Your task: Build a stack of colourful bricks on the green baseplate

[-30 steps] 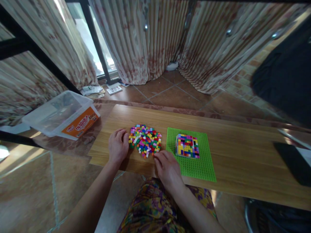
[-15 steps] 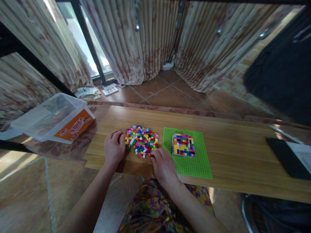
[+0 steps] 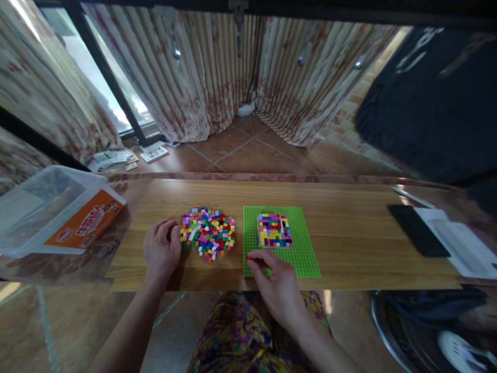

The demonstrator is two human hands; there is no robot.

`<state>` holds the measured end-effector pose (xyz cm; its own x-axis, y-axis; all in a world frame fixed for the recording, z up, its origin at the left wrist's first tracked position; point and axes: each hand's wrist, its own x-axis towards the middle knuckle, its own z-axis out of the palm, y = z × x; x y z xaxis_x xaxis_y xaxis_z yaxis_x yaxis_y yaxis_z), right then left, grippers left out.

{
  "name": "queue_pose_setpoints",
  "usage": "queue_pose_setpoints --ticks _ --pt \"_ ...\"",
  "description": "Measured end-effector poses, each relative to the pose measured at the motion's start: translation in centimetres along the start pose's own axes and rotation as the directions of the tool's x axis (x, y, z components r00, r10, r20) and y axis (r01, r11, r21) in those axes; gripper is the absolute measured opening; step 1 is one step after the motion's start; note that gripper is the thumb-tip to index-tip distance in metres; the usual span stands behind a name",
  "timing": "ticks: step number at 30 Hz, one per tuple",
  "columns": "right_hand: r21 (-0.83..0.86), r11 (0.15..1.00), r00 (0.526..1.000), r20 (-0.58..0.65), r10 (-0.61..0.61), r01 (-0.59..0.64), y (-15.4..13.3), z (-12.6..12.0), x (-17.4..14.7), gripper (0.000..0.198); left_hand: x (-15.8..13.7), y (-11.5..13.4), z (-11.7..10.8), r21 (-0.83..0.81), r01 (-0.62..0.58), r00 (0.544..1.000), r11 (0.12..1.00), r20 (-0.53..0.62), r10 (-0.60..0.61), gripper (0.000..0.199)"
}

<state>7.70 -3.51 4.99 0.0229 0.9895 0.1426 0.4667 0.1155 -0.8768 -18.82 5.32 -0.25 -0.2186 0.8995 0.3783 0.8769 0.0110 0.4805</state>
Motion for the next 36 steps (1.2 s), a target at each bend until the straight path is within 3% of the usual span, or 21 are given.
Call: queue_pose_setpoints --ticks 7,13,19,24,28,36 --pt "-0.031 0.999 0.964 -0.266 0.010 -0.018 2.6 -4.3 2.4 0.019 -0.1 0.1 0.0 0.005 -0.009 1.000 1.000 0.001 0.009 0.033" --pt "-0.144 0.988 0.961 -0.259 -0.094 0.057 3.8 -5.0 4.7 0.019 0.0 0.1 -0.1 0.013 -0.005 1.000 1.000 0.018 0.005 0.036" --pt "-0.301 0.946 0.971 -0.159 -0.177 0.123 4.2 -5.0 5.6 0.024 -0.1 0.1 0.0 0.011 -0.004 1.000 1.000 0.003 0.004 0.036" --pt "-0.432 0.876 0.975 0.046 -0.216 0.215 4.6 -5.8 6.5 0.034 -0.1 0.2 0.0 0.010 -0.004 1.000 1.000 0.005 0.004 0.038" --pt "-0.477 0.822 0.950 0.191 -0.248 0.311 5.0 -6.8 7.2 0.039 -0.1 0.2 0.0 0.000 -0.002 1.000 1.000 0.003 0.002 0.037" --pt "-0.519 0.705 0.874 0.334 -0.352 0.483 5.2 -7.6 7.7 0.043 -0.2 -0.1 0.2 0.027 -0.022 1.000 0.999 -0.004 0.022 0.038"
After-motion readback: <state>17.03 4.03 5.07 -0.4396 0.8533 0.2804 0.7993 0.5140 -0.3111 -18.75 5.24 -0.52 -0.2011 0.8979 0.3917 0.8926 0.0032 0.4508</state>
